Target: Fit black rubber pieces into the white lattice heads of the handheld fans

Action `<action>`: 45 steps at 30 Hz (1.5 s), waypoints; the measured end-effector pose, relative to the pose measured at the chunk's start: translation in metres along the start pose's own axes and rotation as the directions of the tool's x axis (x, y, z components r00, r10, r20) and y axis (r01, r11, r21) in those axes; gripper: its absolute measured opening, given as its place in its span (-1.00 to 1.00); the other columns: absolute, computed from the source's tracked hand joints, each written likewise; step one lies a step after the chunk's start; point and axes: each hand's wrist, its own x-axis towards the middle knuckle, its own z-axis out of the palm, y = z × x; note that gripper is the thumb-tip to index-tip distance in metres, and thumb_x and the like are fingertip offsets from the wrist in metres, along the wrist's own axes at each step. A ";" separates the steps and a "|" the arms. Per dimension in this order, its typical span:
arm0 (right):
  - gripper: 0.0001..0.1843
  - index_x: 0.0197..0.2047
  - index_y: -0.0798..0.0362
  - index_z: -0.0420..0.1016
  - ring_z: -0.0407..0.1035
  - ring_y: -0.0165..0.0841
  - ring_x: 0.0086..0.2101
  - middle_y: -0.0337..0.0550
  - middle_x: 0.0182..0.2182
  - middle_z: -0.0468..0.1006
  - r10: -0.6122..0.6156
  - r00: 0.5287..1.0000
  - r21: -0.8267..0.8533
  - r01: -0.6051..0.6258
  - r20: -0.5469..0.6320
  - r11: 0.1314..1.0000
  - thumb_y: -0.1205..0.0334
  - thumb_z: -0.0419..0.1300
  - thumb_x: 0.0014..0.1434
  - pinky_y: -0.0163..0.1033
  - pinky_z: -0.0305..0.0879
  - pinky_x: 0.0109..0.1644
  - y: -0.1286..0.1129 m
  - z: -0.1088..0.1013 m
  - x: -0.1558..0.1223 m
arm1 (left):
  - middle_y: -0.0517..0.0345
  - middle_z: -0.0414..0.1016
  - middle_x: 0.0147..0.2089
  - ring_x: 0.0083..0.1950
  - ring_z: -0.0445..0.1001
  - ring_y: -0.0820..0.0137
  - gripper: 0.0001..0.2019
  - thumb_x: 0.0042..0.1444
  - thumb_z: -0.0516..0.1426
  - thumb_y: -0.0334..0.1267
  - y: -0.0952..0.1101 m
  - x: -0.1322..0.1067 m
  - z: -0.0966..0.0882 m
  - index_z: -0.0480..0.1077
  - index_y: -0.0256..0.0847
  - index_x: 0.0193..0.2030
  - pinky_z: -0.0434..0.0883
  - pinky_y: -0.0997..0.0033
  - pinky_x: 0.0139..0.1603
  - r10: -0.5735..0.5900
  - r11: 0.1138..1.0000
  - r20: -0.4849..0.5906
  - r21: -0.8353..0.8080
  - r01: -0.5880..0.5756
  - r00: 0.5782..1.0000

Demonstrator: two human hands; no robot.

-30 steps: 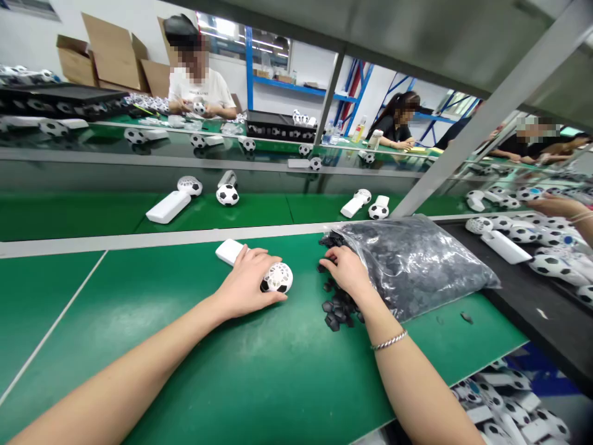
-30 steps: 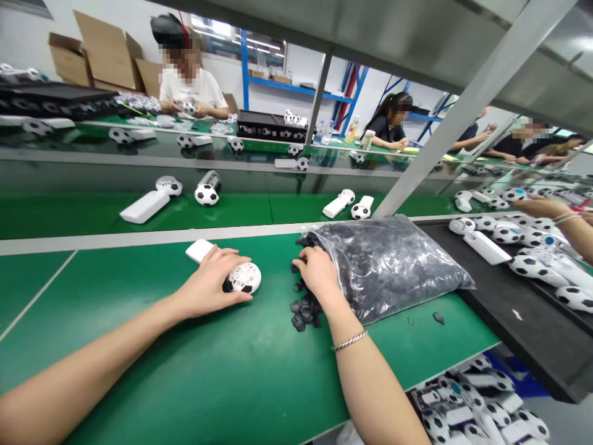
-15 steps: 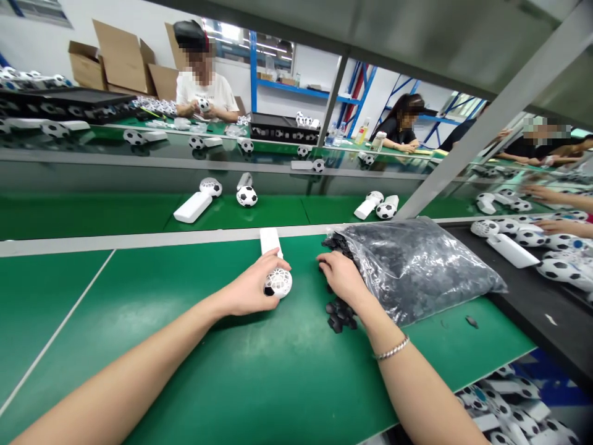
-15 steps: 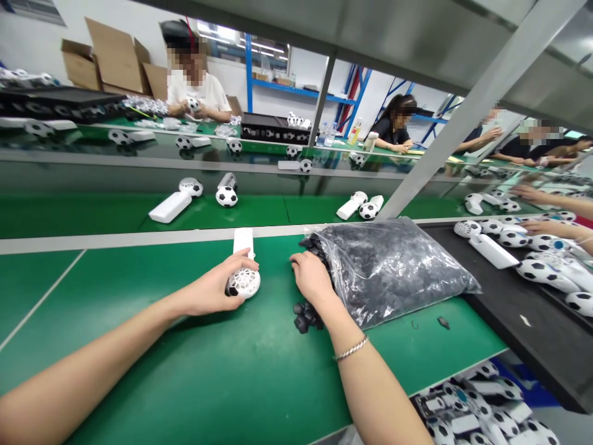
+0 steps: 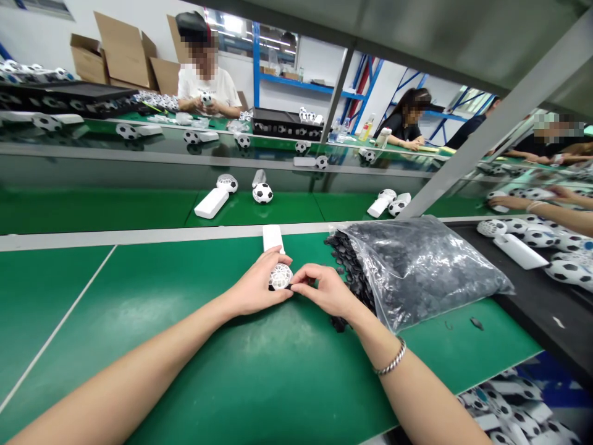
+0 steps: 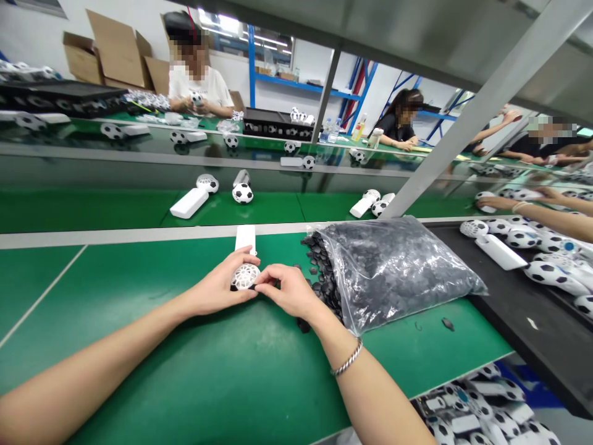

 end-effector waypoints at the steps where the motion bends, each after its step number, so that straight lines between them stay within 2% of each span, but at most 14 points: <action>1: -0.96 -0.39 0.09 0.45 0.30 -0.44 -0.40 -0.27 -0.45 0.45 -0.014 1.000 -0.009 0.014 -0.017 1.000 0.39 0.19 0.06 -0.36 0.18 -0.31 0.000 0.000 0.001 | -0.04 0.13 0.19 0.32 -0.10 0.20 -0.55 -0.07 0.13 -0.24 0.000 0.000 0.001 0.17 -0.19 0.00 0.03 0.12 0.26 -0.001 1.000 -0.005 0.002 0.001 1.000; 5: -0.93 -0.43 0.10 0.42 0.29 -0.45 -0.42 -0.29 -0.47 0.43 0.007 1.000 0.025 -0.006 -0.020 1.000 0.43 0.21 0.03 -0.37 0.19 -0.32 -0.003 0.000 0.005 | -0.04 0.16 0.15 0.31 -0.09 0.21 -0.55 -0.12 0.13 -0.31 0.001 0.002 0.006 0.19 -0.21 -0.02 0.04 0.14 0.26 -0.007 1.000 -0.052 0.010 0.007 0.999; 11: -0.87 -0.48 0.09 0.41 0.30 -0.46 -0.41 -0.31 -0.47 0.42 -0.045 0.998 -0.104 0.049 0.041 0.993 0.49 0.23 0.00 -0.36 0.16 -0.27 -0.013 -0.005 0.012 | 0.05 0.25 0.05 0.29 -0.04 0.19 -0.56 -0.18 0.13 -0.34 -0.001 0.003 0.011 0.21 -0.17 -0.06 0.09 0.14 0.24 0.016 1.000 -0.101 0.021 -0.014 0.995; 15: -0.89 -0.48 0.10 0.39 0.28 -0.47 -0.43 -0.32 -0.49 0.42 0.010 1.000 0.015 -0.010 0.014 1.000 0.45 0.23 -0.01 -0.38 0.16 -0.31 -0.004 -0.001 0.009 | 0.06 0.25 0.05 0.28 -0.02 0.19 -0.60 -0.16 0.12 -0.34 -0.001 0.003 0.014 0.22 -0.15 -0.09 0.10 0.13 0.21 0.007 1.000 -0.130 0.022 -0.004 0.992; 19: -0.85 -0.49 0.12 0.36 0.23 -0.48 -0.50 -0.32 -0.55 0.39 0.109 0.994 0.192 -0.107 -0.003 0.976 0.29 0.27 -0.03 -0.38 0.14 -0.40 0.010 0.005 0.009 | 0.05 0.24 0.06 0.28 -0.03 0.20 -0.64 -0.14 0.11 -0.34 0.001 0.003 0.014 0.21 -0.16 -0.13 0.09 0.14 0.21 -0.008 0.999 -0.134 0.036 0.013 0.991; 22: -0.75 -0.51 0.12 0.35 0.20 -0.48 -0.55 -0.32 -0.58 0.37 0.141 0.990 0.229 -0.131 -0.027 0.964 0.17 0.32 -0.10 -0.38 0.14 -0.46 0.014 -0.005 0.014 | 0.04 0.20 0.09 0.29 -0.06 0.19 -0.61 -0.14 0.11 -0.34 0.000 0.003 0.008 0.20 -0.15 -0.10 0.07 0.14 0.23 0.021 0.999 -0.073 0.032 -0.019 0.997; 25: -0.77 -0.47 0.11 0.35 0.24 -0.46 -0.52 -0.29 -0.55 0.39 0.124 0.964 0.085 -0.107 -0.235 0.991 0.13 0.25 -0.02 -0.37 0.18 -0.44 0.015 -0.029 0.014 | 0.04 0.12 0.13 0.28 -0.06 0.16 -0.52 -0.13 0.12 -0.33 -0.005 0.003 -0.002 0.17 -0.12 0.00 0.03 0.12 0.25 0.078 0.997 0.021 0.029 -0.078 0.997; 28: -0.85 -0.44 0.09 0.38 0.26 -0.45 -0.53 -0.28 -0.55 0.40 0.137 0.902 -0.271 -0.263 -0.409 0.926 0.19 0.17 0.07 -0.37 0.19 -0.43 0.022 -0.052 0.007 | 0.03 0.05 0.08 0.20 0.01 0.09 -0.46 -0.18 0.20 -0.19 -0.014 0.005 -0.010 0.20 -0.09 0.02 0.06 0.03 0.22 -0.040 0.996 -0.053 0.078 0.045 0.998; 30: -0.90 -0.45 0.07 0.41 0.29 -0.45 -0.52 -0.28 -0.54 0.43 0.165 0.911 -0.445 -0.334 -0.377 0.831 0.25 0.17 0.07 -0.37 0.20 -0.41 0.027 -0.059 0.002 | 0.05 0.04 0.00 0.14 0.08 0.08 -0.42 -0.22 0.24 -0.05 -0.018 0.006 -0.011 0.24 -0.09 -0.01 0.10 0.01 0.18 -0.154 0.985 -0.120 0.065 0.162 0.981; 32: -0.95 -0.42 0.05 0.46 0.33 -0.44 -0.48 -0.27 -0.48 0.46 0.184 0.934 -0.519 -0.326 -0.306 0.790 0.28 0.20 0.06 -0.38 0.22 -0.37 0.030 -0.057 -0.001 | 0.08 0.04 -0.05 0.08 0.15 0.14 -0.43 -0.21 0.23 -0.01 -0.019 0.007 -0.012 0.25 -0.09 -0.01 0.15 0.04 0.15 -0.193 0.980 -0.114 0.017 0.196 0.975; 36: -0.90 -0.30 0.03 0.51 0.37 -0.38 -0.34 -0.19 -0.34 0.48 0.208 0.954 -0.626 -0.299 -0.217 0.720 0.33 0.23 0.05 -0.35 0.23 -0.26 0.027 -0.045 0.000 | 0.12 0.06 -0.05 0.01 0.24 0.23 -0.50 -0.14 0.19 -0.17 -0.014 0.006 -0.019 0.23 -0.06 0.02 0.21 0.14 0.10 -0.160 0.986 0.018 -0.051 0.161 0.987; 39: -0.90 -0.30 0.07 0.51 0.37 -0.29 -0.30 -0.10 -0.34 0.46 0.230 0.954 -0.717 -0.298 -0.194 0.630 0.36 0.17 0.09 -0.29 0.23 -0.23 0.022 -0.037 0.004 | 0.14 0.09 -0.02 0.02 0.25 0.25 -0.51 -0.13 0.15 -0.28 -0.009 0.005 -0.023 0.23 -0.03 0.02 0.21 0.17 0.10 -0.131 0.986 0.120 -0.091 0.142 0.984; 41: -0.87 -0.30 0.12 0.49 0.36 -0.24 -0.30 -0.02 -0.34 0.44 0.243 0.949 -0.766 -0.305 -0.198 0.565 0.39 0.11 0.12 -0.25 0.22 -0.25 0.020 -0.031 0.006 | 0.14 0.11 -0.01 0.04 0.24 0.26 -0.51 -0.14 0.13 -0.32 -0.007 0.003 -0.022 0.23 -0.03 0.01 0.20 0.19 0.12 -0.108 0.985 0.140 -0.116 0.125 0.984; 45: -0.76 -0.23 0.23 0.44 0.33 -0.17 -0.26 0.11 -0.27 0.38 0.252 0.943 -0.824 -0.317 -0.219 0.471 0.54 -0.01 0.09 -0.21 0.22 -0.24 0.017 -0.024 0.006 | 0.13 0.14 -0.05 0.04 0.23 0.25 -0.56 -0.14 0.15 -0.24 -0.006 0.003 -0.015 0.25 -0.10 -0.04 0.17 0.19 0.13 -0.130 0.982 0.090 -0.126 0.141 0.987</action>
